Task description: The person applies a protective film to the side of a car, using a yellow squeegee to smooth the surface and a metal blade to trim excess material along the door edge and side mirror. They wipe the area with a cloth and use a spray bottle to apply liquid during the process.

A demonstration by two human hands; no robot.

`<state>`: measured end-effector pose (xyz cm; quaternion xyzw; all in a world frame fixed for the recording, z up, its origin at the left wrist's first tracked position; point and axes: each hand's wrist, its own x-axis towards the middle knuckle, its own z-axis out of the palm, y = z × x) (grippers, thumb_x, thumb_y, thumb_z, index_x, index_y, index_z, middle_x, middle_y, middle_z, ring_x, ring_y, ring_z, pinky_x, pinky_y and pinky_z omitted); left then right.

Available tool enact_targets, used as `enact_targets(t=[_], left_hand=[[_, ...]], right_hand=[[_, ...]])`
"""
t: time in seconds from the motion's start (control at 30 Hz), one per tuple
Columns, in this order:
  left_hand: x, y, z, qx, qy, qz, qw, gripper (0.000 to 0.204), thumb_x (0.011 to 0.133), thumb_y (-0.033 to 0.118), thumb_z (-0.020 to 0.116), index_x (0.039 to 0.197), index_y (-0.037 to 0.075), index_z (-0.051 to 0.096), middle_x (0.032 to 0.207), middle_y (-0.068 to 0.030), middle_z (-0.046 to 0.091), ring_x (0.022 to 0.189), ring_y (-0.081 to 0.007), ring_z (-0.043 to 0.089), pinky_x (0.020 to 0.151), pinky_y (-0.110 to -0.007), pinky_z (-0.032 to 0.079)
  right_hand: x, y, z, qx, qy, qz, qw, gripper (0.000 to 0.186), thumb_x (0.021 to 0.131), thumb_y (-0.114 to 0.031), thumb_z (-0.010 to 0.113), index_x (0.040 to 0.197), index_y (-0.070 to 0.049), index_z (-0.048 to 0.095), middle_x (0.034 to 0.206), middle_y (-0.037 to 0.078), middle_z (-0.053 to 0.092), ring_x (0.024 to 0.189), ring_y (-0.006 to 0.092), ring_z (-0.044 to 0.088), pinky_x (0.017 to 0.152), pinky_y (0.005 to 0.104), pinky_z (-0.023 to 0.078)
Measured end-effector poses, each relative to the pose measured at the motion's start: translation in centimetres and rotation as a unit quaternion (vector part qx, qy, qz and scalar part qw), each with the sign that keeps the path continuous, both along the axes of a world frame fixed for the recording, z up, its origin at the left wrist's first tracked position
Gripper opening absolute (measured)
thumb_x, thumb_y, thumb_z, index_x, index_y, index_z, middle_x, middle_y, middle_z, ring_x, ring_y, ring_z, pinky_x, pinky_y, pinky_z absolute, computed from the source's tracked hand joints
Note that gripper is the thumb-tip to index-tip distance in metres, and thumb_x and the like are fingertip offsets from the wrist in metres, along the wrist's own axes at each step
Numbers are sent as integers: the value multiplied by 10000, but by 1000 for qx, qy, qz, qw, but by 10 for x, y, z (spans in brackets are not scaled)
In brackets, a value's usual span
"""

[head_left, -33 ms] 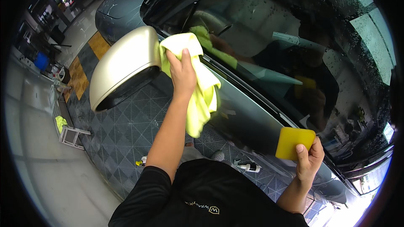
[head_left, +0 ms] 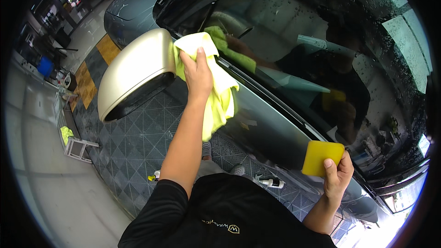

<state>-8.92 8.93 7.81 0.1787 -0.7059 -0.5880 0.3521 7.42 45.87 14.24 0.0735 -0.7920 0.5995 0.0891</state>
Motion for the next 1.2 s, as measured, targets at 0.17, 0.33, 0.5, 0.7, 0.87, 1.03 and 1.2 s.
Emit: enact_targets(t=[0.17, 0.33, 0.5, 0.7, 0.87, 1.03, 1.2], left_hand=[[-59, -20, 11, 58, 16, 138, 989, 485, 1025, 285, 462, 1374, -52, 458, 1355, -229, 539, 1254, -329, 522, 1053, -394, 382], [-67, -35, -2, 26, 130, 130, 983, 388, 1023, 199, 433, 1310, -43, 531, 1168, -238, 641, 1060, -355, 620, 933, -407, 461], [63, 54, -35, -163, 171, -31, 971, 335, 979, 78, 486, 1258, -101, 537, 1189, -271, 599, 1101, -411, 581, 958, -456, 425], [92, 48, -90, -216, -19, -114, 969, 407, 985, 167, 511, 1277, -113, 551, 1237, -295, 601, 1169, -431, 572, 1054, -481, 405], [17, -2, -56, -211, 33, -50, 976, 524, 1055, 261, 385, 1448, -85, 393, 1436, -300, 474, 1366, -406, 443, 1139, -405, 329], [19, 10, -85, -116, 43, 25, 992, 424, 1011, 140, 429, 1369, -84, 475, 1306, -277, 552, 1210, -406, 527, 1068, -442, 383], [92, 87, -157, -105, 57, 33, 992, 497, 1035, 195, 427, 1434, -100, 390, 1443, -316, 443, 1368, -444, 406, 1142, -463, 317]], right_hand=[[6, 10, -7, -22, -37, -21, 999, 218, 919, -117, 695, 1060, 32, 622, 944, 43, 650, 843, 93, 565, 792, 238, 448], [10, -15, -6, 34, -15, 21, 999, 179, 911, -124, 706, 990, 24, 642, 870, 59, 678, 769, 103, 589, 705, 258, 483], [17, -16, -19, 126, -29, 63, 990, 206, 896, -127, 715, 994, 43, 653, 829, 102, 685, 717, 159, 616, 673, 286, 487], [19, -9, -28, 161, -59, 77, 982, 207, 885, -126, 725, 994, 35, 655, 831, 102, 687, 708, 178, 628, 680, 291, 494], [16, -18, -24, 124, -56, 79, 988, 179, 879, -104, 722, 983, 25, 655, 827, 106, 683, 713, 179, 633, 683, 292, 494], [19, -27, -27, 137, -50, 111, 983, 161, 873, -88, 719, 972, 21, 654, 798, 100, 667, 689, 173, 614, 657, 297, 479], [24, -27, -42, 130, -27, 134, 982, 143, 865, -82, 720, 954, 7, 653, 779, 97, 655, 661, 199, 604, 638, 305, 471]])
